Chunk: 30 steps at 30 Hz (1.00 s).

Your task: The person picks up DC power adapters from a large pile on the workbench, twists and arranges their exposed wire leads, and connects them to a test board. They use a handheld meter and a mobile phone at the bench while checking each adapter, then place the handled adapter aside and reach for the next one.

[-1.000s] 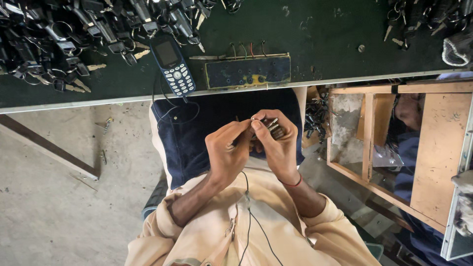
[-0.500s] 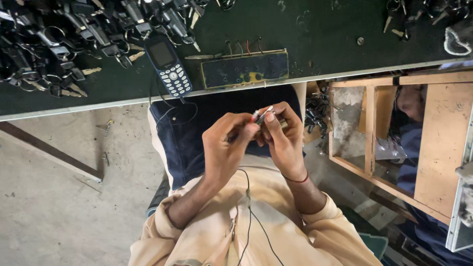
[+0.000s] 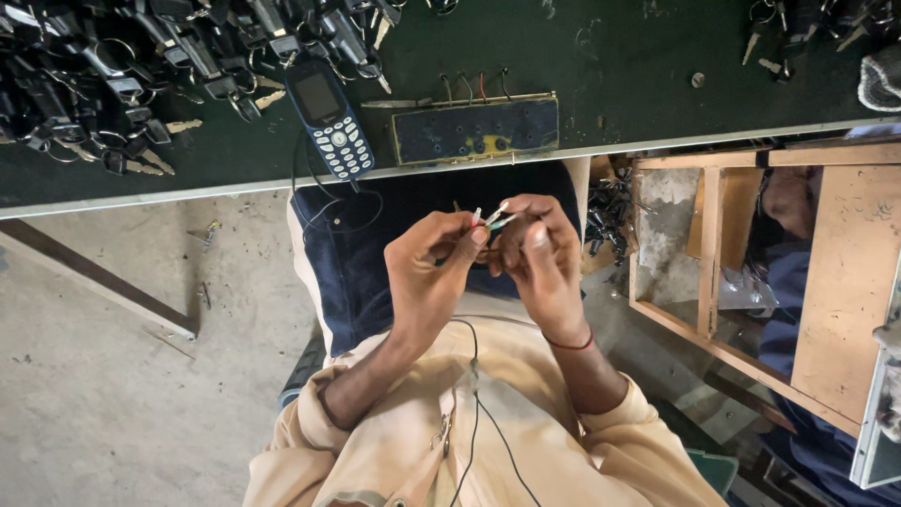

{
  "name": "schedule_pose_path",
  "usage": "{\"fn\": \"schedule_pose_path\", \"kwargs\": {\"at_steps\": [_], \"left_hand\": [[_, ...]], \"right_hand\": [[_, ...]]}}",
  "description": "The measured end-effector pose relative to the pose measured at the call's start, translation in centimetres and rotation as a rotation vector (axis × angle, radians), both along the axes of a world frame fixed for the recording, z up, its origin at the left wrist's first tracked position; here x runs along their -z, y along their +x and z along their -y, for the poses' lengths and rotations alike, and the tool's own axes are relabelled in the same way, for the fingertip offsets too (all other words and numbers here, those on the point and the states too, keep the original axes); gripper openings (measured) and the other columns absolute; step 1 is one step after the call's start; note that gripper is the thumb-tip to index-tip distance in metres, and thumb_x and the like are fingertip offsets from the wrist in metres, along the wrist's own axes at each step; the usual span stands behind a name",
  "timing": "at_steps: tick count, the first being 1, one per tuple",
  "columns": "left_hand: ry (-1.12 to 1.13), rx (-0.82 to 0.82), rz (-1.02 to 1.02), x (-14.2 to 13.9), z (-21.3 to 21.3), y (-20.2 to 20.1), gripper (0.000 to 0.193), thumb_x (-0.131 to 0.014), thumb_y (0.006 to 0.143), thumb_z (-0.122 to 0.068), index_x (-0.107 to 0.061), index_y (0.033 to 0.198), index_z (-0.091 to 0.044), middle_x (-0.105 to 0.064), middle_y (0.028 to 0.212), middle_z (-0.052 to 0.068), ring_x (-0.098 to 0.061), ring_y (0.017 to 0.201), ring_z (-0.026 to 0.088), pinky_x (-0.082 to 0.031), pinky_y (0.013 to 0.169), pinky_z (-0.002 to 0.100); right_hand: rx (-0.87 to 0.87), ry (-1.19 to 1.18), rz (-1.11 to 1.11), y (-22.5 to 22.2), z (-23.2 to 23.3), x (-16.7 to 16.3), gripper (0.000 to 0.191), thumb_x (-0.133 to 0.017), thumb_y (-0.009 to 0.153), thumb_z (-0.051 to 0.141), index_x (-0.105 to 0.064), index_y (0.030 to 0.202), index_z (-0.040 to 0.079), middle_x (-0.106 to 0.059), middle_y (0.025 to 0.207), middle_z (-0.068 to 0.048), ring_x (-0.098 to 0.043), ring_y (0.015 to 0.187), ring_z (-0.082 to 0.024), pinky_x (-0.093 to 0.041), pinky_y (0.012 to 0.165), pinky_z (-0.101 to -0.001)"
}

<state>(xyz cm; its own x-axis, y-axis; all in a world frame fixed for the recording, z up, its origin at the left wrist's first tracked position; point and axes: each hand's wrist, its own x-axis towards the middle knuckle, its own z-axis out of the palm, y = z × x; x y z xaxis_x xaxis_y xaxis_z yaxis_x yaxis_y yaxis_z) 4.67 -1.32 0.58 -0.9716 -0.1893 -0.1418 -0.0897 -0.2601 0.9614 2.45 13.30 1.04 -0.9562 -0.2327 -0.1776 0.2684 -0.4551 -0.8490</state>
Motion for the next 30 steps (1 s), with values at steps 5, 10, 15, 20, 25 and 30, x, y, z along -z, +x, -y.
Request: {"fn": "schedule_pose_path", "kwargs": {"at_steps": [5,10,15,20,25,30], "left_hand": [[0.054,0.031,0.039,0.5,-0.3,0.2,0.014,-0.074,0.098,-0.005,-0.071,0.107,0.006,-0.072,0.091,0.006,-0.067,0.080,0.008,-0.056,0.070,0.023],[0.140,0.010,0.001,0.5,-0.7,0.4,0.013,-0.072,0.099,-0.004,-0.068,0.105,0.007,-0.074,0.090,0.007,-0.071,0.079,0.010,-0.059,0.071,0.024],[0.364,0.138,0.183,2.3,-0.4,0.5,0.015,-0.073,0.097,-0.009,-0.072,0.103,0.005,-0.070,0.086,0.005,-0.065,0.079,0.009,-0.053,0.073,0.024],[0.644,0.323,0.267,5.5,-0.1,0.2,0.018,-0.074,0.097,-0.017,-0.073,0.099,0.002,-0.069,0.083,0.004,-0.061,0.079,0.010,-0.047,0.076,0.026],[0.750,0.464,0.269,6.4,0.3,0.2,0.018,-0.075,0.097,-0.019,-0.073,0.098,-0.001,-0.068,0.087,0.002,-0.058,0.079,0.009,-0.048,0.077,0.027],[0.450,0.372,0.218,4.4,0.3,-0.3,0.019,-0.076,0.093,-0.014,-0.067,0.107,-0.006,-0.068,0.088,0.001,-0.061,0.079,0.007,-0.053,0.070,0.025]], "right_hand": [[0.035,0.170,-0.003,0.0,-0.4,0.7,0.014,-0.059,0.109,0.015,-0.058,0.114,0.002,-0.055,0.080,0.000,-0.047,0.067,-0.005,-0.047,0.062,-0.0255],[0.051,0.177,-0.024,0.4,0.1,1.0,0.013,-0.060,0.112,0.015,-0.057,0.111,0.003,-0.053,0.081,0.001,-0.044,0.069,-0.004,-0.045,0.061,-0.0250],[-0.087,0.236,-0.047,0.1,-1.4,0.5,0.032,-0.058,0.107,0.020,-0.057,0.135,0.003,-0.056,0.080,0.002,-0.048,0.068,-0.004,-0.045,0.060,-0.0234],[-0.154,0.147,0.106,-0.4,-2.6,0.6,0.032,-0.063,0.108,0.019,-0.063,0.132,-0.003,-0.058,0.080,0.005,-0.045,0.063,-0.002,-0.041,0.057,-0.0221],[-0.321,0.196,0.123,-1.0,-3.2,0.9,0.029,-0.063,0.102,0.021,-0.064,0.123,0.002,-0.073,0.085,-0.004,-0.061,0.069,-0.006,-0.039,0.053,-0.0202],[-0.078,0.196,0.122,-1.0,-2.6,2.3,0.018,-0.068,0.105,0.016,-0.058,0.095,0.005,-0.066,0.087,-0.002,-0.054,0.068,-0.004,-0.038,0.052,-0.0209]]}}
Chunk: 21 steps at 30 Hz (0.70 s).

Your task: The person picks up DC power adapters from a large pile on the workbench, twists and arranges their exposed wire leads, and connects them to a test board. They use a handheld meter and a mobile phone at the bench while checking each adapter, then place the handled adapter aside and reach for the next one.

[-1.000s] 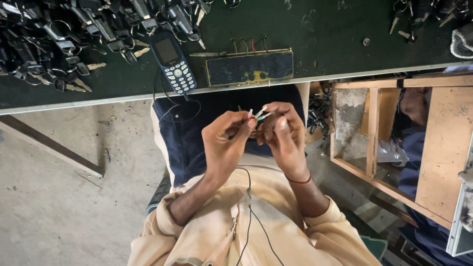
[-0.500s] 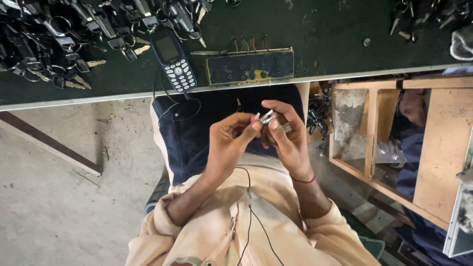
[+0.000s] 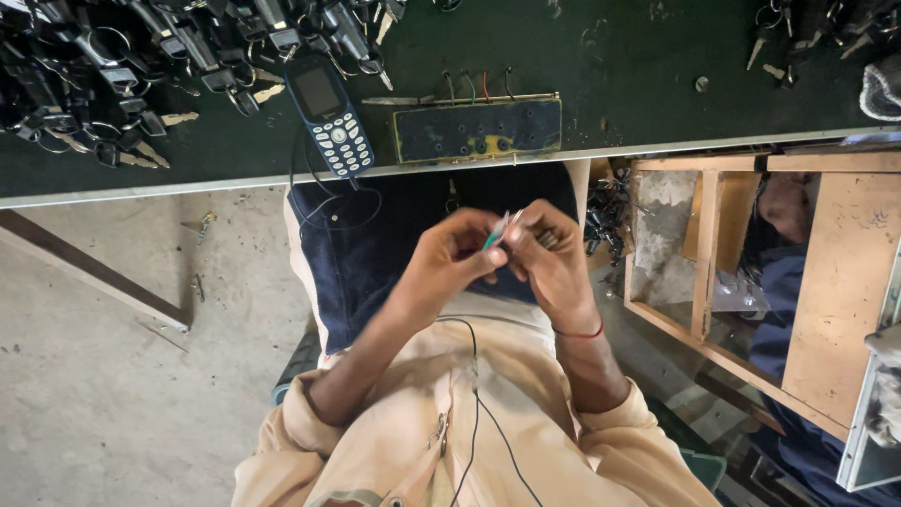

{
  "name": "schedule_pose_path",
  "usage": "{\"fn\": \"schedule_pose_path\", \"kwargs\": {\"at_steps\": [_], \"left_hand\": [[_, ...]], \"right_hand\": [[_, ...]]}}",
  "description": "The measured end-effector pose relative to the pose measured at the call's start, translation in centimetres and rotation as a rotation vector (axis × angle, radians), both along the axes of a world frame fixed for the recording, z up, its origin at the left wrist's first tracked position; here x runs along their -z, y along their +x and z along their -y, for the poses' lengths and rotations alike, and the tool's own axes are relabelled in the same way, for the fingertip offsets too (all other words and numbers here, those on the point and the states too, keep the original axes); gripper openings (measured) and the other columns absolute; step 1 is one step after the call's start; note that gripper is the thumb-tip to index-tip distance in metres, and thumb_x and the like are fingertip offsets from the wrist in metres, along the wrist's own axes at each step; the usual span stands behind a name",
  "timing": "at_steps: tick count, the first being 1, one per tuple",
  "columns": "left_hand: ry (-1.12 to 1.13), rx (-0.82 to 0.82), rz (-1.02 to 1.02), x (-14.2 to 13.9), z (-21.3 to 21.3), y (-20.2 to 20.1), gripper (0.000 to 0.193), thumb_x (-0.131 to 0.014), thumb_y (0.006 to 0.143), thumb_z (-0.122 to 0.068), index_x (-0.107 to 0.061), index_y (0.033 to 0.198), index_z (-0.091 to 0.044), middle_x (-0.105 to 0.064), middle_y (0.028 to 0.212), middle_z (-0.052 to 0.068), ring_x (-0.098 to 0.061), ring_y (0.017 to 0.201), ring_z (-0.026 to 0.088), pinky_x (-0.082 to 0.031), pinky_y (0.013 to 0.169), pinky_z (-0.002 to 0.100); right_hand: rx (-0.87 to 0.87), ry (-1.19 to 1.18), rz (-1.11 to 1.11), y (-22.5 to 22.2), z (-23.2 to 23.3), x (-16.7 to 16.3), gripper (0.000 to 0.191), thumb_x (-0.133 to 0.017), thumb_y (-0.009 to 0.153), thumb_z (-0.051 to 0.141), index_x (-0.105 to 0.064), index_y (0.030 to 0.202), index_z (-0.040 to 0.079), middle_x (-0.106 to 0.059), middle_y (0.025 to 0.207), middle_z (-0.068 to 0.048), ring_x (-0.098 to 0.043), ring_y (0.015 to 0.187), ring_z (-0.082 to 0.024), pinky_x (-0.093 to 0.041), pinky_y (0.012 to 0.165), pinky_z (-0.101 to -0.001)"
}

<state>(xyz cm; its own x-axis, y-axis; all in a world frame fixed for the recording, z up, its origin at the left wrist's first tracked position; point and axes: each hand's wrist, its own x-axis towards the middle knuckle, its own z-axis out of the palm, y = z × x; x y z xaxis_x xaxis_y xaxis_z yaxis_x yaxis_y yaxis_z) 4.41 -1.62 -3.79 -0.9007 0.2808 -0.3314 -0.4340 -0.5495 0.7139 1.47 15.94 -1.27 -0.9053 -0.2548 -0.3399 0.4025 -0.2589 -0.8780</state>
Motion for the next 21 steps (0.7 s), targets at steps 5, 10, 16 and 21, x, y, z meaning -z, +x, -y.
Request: {"fn": "schedule_pose_path", "kwargs": {"at_steps": [5,10,16,21], "left_hand": [[-0.806,-0.310,-0.358,-1.4,-1.9,0.9,0.014,-0.075,0.095,-0.005,-0.071,0.107,0.000,-0.070,0.096,0.009,-0.068,0.079,0.011,-0.057,0.066,0.026],[-0.176,-0.390,0.084,1.2,-2.0,-0.6,0.017,-0.068,0.102,-0.007,-0.064,0.110,0.007,-0.073,0.086,0.013,-0.072,0.076,0.016,-0.064,0.072,0.031],[-0.155,-0.310,0.036,4.1,-2.6,-2.3,0.014,-0.064,0.102,-0.006,-0.056,0.105,0.005,-0.076,0.085,0.016,-0.076,0.077,0.018,-0.064,0.072,0.031],[-0.204,-0.393,-0.001,4.2,-3.6,-2.7,0.017,-0.065,0.102,-0.006,-0.053,0.107,0.004,-0.074,0.086,0.017,-0.076,0.078,0.020,-0.065,0.074,0.033]], "right_hand": [[0.072,0.117,-0.011,0.4,0.5,1.2,0.019,-0.068,0.106,0.016,-0.059,0.094,0.004,-0.059,0.077,0.001,-0.046,0.060,-0.003,-0.036,0.050,-0.0210],[0.061,0.001,0.091,-0.5,0.0,1.3,0.023,-0.063,0.106,0.016,-0.060,0.122,0.000,-0.055,0.078,0.004,-0.049,0.067,-0.004,-0.045,0.062,-0.0229],[0.005,-0.010,0.137,-1.6,-2.0,2.5,0.041,-0.063,0.101,0.011,-0.050,0.138,-0.002,-0.070,0.097,-0.008,-0.058,0.069,-0.010,-0.055,0.072,-0.0283],[0.055,-0.023,0.148,-1.5,-3.0,4.1,0.038,-0.065,0.103,0.012,-0.052,0.135,-0.002,-0.072,0.096,-0.013,-0.059,0.062,-0.010,-0.055,0.066,-0.0284]]}}
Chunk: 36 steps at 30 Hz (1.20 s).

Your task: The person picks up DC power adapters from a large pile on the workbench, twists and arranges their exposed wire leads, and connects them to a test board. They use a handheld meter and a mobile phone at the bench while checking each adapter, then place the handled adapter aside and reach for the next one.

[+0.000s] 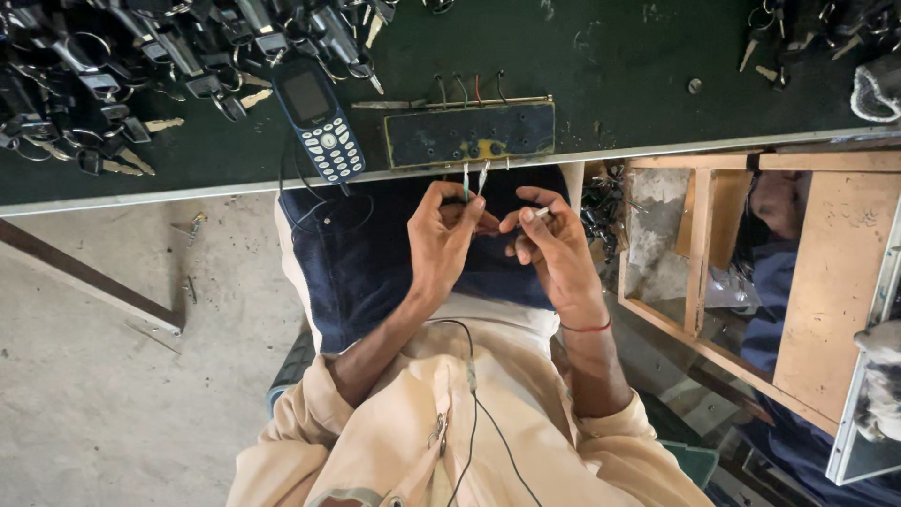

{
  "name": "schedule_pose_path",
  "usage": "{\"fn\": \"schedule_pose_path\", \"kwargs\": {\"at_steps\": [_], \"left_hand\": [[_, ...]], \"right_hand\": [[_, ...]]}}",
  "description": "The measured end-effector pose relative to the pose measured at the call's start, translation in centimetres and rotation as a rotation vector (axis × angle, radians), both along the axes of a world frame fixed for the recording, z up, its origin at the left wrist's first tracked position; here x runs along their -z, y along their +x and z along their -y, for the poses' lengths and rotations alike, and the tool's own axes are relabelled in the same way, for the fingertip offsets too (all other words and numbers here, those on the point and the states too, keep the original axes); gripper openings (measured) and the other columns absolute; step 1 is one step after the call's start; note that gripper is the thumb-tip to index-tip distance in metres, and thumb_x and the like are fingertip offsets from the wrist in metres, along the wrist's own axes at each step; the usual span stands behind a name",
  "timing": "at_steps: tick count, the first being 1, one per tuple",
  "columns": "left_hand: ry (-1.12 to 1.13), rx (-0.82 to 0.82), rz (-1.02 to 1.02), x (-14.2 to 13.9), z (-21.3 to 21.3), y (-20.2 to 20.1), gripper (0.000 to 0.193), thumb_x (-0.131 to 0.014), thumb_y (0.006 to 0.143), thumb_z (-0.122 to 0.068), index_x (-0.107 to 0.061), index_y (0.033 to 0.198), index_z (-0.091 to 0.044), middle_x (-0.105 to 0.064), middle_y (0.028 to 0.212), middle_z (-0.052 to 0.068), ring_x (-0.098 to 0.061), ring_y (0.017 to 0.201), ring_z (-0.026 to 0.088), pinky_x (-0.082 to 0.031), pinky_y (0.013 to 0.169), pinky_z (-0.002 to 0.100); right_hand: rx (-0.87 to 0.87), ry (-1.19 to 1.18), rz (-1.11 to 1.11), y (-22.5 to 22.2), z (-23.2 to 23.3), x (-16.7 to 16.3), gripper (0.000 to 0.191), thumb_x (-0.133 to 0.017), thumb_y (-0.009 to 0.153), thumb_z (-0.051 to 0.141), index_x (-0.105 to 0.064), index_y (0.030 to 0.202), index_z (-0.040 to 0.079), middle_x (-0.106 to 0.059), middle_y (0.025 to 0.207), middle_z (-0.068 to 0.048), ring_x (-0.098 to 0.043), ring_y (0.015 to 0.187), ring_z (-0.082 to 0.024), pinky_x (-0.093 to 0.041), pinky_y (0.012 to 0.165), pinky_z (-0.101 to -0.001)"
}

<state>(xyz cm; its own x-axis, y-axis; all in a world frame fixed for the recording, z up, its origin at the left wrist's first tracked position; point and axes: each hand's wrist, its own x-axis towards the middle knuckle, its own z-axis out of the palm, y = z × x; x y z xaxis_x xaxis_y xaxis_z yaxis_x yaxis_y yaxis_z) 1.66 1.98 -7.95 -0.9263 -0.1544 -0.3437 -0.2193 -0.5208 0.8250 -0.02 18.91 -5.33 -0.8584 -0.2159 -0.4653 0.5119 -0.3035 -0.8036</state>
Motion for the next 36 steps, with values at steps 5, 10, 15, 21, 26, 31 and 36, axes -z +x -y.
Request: {"fn": "schedule_pose_path", "kwargs": {"at_steps": [5,10,15,21,26,31,36], "left_hand": [[-0.123,-0.017,0.036,-0.9,-0.2,0.3,0.021,-0.065,0.099,-0.008,-0.054,0.115,0.002,-0.076,0.090,0.016,-0.077,0.084,0.018,-0.064,0.078,0.031],[-0.221,0.012,0.031,-1.0,-0.3,-0.1,0.016,-0.064,0.102,-0.008,-0.056,0.108,0.004,-0.078,0.089,0.015,-0.078,0.083,0.016,-0.065,0.077,0.030],[-0.277,0.022,0.051,-0.6,-0.5,-0.4,0.016,-0.062,0.102,-0.008,-0.056,0.109,0.004,-0.078,0.086,0.015,-0.078,0.080,0.016,-0.064,0.072,0.028],[-0.293,0.060,0.060,-0.6,-0.3,-0.7,0.016,-0.063,0.102,-0.008,-0.056,0.109,0.004,-0.078,0.084,0.015,-0.079,0.079,0.017,-0.062,0.070,0.027],[-0.334,0.073,0.032,-0.7,-0.1,-1.0,0.016,-0.063,0.103,-0.010,-0.057,0.108,0.004,-0.079,0.083,0.014,-0.080,0.078,0.017,-0.064,0.069,0.026],[-0.323,0.045,0.038,-0.9,-0.4,-0.7,0.015,-0.063,0.103,-0.009,-0.056,0.106,0.004,-0.078,0.083,0.014,-0.078,0.076,0.016,-0.062,0.068,0.026],[-0.362,0.022,0.048,-0.9,-0.4,-0.5,0.016,-0.063,0.102,-0.009,-0.055,0.106,0.004,-0.079,0.083,0.014,-0.078,0.077,0.015,-0.061,0.068,0.026]], "right_hand": [[-0.015,0.000,0.000,0.0,-0.1,0.2,0.039,-0.066,0.103,0.014,-0.052,0.135,-0.002,-0.072,0.096,-0.012,-0.059,0.062,-0.009,-0.054,0.066,-0.0282],[-0.019,0.010,-0.005,-0.3,-0.1,0.1,0.038,-0.065,0.103,0.014,-0.053,0.135,-0.002,-0.072,0.096,-0.012,-0.059,0.062,-0.010,-0.055,0.066,-0.0287],[-0.026,-0.020,-0.013,-0.4,0.0,0.2,0.036,-0.065,0.103,0.013,-0.053,0.134,-0.001,-0.072,0.096,-0.014,-0.058,0.062,-0.011,-0.054,0.066,-0.0290],[-0.011,-0.020,-0.010,-0.5,0.2,-0.2,0.035,-0.065,0.103,0.013,-0.053,0.133,-0.001,-0.071,0.097,-0.013,-0.059,0.062,-0.010,-0.055,0.066,-0.0286],[-0.012,-0.020,-0.015,-0.6,0.2,-0.4,0.035,-0.065,0.104,0.013,-0.054,0.133,-0.002,-0.071,0.097,-0.013,-0.059,0.063,-0.010,-0.055,0.067,-0.0284],[-0.018,-0.022,-0.016,-0.6,0.0,-0.2,0.034,-0.065,0.104,0.013,-0.054,0.133,-0.001,-0.071,0.097,-0.013,-0.059,0.063,-0.010,-0.055,0.068,-0.0283],[-0.017,-0.029,-0.014,-0.6,0.1,-0.1,0.033,-0.064,0.104,0.013,-0.055,0.132,0.000,-0.071,0.097,-0.013,-0.059,0.063,-0.010,-0.055,0.067,-0.0285]]}}
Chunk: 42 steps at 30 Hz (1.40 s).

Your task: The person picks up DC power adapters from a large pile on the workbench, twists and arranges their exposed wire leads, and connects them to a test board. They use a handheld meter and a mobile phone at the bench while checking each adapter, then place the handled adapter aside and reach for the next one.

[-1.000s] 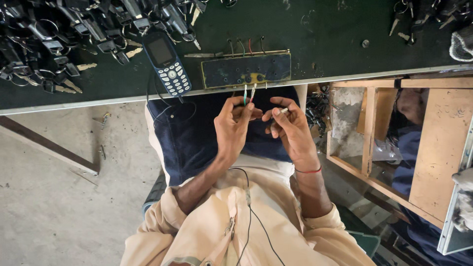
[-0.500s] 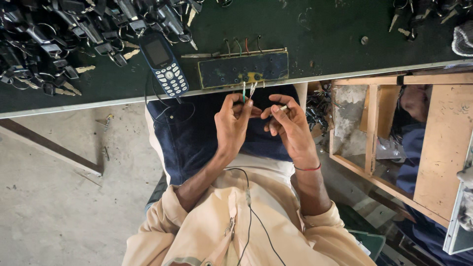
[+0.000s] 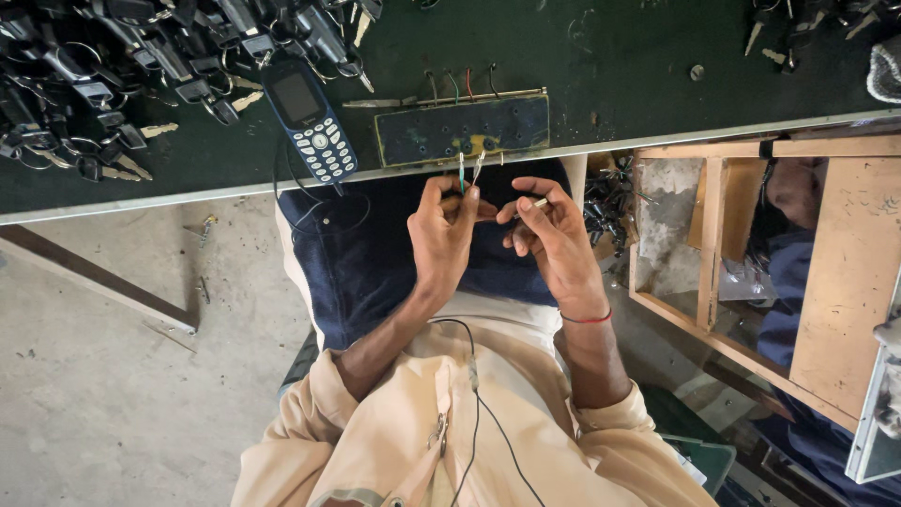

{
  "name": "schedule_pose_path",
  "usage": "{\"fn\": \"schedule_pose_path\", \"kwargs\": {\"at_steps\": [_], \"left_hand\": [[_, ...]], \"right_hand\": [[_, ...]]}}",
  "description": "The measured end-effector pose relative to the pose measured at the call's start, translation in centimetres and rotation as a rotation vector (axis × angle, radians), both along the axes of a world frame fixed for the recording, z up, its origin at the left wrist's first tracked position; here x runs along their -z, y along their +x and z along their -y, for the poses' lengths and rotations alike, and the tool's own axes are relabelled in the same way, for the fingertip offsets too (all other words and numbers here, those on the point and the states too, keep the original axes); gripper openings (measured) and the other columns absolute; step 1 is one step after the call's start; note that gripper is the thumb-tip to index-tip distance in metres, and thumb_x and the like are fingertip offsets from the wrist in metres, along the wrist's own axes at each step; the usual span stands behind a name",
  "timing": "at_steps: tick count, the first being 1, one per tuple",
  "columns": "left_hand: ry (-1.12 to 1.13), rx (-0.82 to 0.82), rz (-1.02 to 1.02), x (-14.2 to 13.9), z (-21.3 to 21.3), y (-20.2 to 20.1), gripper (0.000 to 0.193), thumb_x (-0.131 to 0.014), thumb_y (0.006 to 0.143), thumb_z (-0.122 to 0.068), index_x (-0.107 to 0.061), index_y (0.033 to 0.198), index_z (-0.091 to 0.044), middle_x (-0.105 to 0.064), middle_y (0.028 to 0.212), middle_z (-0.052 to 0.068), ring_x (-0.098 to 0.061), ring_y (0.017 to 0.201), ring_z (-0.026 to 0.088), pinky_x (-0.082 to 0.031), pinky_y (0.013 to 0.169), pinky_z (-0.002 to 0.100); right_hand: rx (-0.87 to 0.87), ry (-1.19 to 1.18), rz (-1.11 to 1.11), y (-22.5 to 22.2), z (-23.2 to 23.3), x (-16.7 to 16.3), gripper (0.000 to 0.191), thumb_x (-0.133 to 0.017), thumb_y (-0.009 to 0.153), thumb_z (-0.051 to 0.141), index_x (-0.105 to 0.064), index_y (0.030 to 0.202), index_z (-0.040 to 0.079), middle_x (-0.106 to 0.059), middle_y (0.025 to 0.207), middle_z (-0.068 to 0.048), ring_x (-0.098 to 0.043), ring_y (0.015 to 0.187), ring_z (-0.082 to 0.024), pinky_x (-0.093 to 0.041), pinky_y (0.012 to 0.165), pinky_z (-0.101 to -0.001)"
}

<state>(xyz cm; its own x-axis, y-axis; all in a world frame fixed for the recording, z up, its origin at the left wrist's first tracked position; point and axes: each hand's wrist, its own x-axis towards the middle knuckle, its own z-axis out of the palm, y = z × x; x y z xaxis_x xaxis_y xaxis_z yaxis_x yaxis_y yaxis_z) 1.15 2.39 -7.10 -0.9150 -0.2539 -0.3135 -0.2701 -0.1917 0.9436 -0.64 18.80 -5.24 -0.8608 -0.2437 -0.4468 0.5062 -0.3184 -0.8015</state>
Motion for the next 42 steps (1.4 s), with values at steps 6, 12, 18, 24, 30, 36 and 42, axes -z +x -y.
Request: {"fn": "schedule_pose_path", "kwargs": {"at_steps": [6,12,18,24,30,36,42], "left_hand": [[0.011,-0.013,-0.062,0.5,-0.2,-0.3,0.016,-0.063,0.103,-0.009,-0.055,0.110,0.003,-0.078,0.084,0.014,-0.078,0.079,0.014,-0.062,0.070,0.027],[-0.059,-0.033,-0.101,1.5,-0.5,-0.5,0.016,-0.062,0.105,-0.011,-0.055,0.114,0.001,-0.079,0.087,0.011,-0.077,0.080,0.012,-0.058,0.068,0.025],[-0.059,-0.110,-0.076,2.7,-1.2,-0.3,0.018,-0.062,0.105,-0.012,-0.052,0.114,0.000,-0.074,0.087,0.009,-0.072,0.077,0.011,-0.053,0.063,0.025],[-0.096,-0.139,-0.091,3.2,-1.4,-0.6,0.019,-0.062,0.106,-0.013,-0.053,0.115,0.001,-0.073,0.091,0.011,-0.072,0.079,0.012,-0.057,0.069,0.026],[-0.016,-0.120,-0.064,2.9,-1.3,-0.5,0.021,-0.060,0.105,-0.015,-0.052,0.116,0.001,-0.074,0.090,0.010,-0.072,0.078,0.012,-0.055,0.067,0.026],[-0.028,-0.110,-0.100,2.9,-1.2,-0.6,0.022,-0.061,0.107,-0.018,-0.051,0.114,0.001,-0.075,0.091,0.010,-0.075,0.082,0.013,-0.057,0.069,0.026],[-0.050,-0.165,-0.066,2.4,-1.0,-0.3,0.024,-0.067,0.104,-0.022,-0.058,0.108,0.000,-0.065,0.081,0.002,-0.055,0.067,0.006,-0.046,0.060,0.023]], "right_hand": [[0.003,0.021,-0.018,0.0,0.4,-0.6,0.033,-0.065,0.103,0.012,-0.054,0.132,0.001,-0.071,0.099,-0.012,-0.059,0.066,-0.009,-0.056,0.070,-0.0286],[-0.052,0.180,-0.070,-0.5,0.6,-0.9,0.030,-0.067,0.101,0.017,-0.056,0.122,-0.002,-0.076,0.095,-0.011,-0.059,0.057,-0.009,-0.047,0.050,-0.0225],[-0.240,0.477,-0.047,-3.8,1.3,0.6,0.026,-0.067,0.101,0.027,-0.076,0.100,0.002,-0.066,0.072,-0.002,-0.049,0.048,-0.003,-0.035,0.040,-0.0193],[-0.290,0.378,-0.080,-5.0,1.3,0.2,0.030,-0.067,0.101,0.029,-0.074,0.094,0.001,-0.068,0.071,-0.003,-0.048,0.045,-0.004,-0.035,0.039,-0.0206],[-0.342,0.393,-0.075,-5.1,1.3,-0.9,0.032,-0.067,0.101,0.030,-0.074,0.094,0.000,-0.067,0.070,-0.003,-0.047,0.045,-0.003,-0.035,0.040,-0.0204],[-0.266,0.391,-0.111,-5.5,1.8,-0.4,0.034,-0.067,0.102,0.031,-0.073,0.093,0.000,-0.068,0.070,-0.003,-0.050,0.047,-0.004,-0.036,0.042,-0.0204],[-0.132,0.555,-0.164,-4.4,3.0,0.1,0.035,-0.066,0.104,0.031,-0.074,0.091,-0.001,-0.071,0.074,-0.002,-0.055,0.054,-0.004,-0.041,0.048,-0.0211]]}}
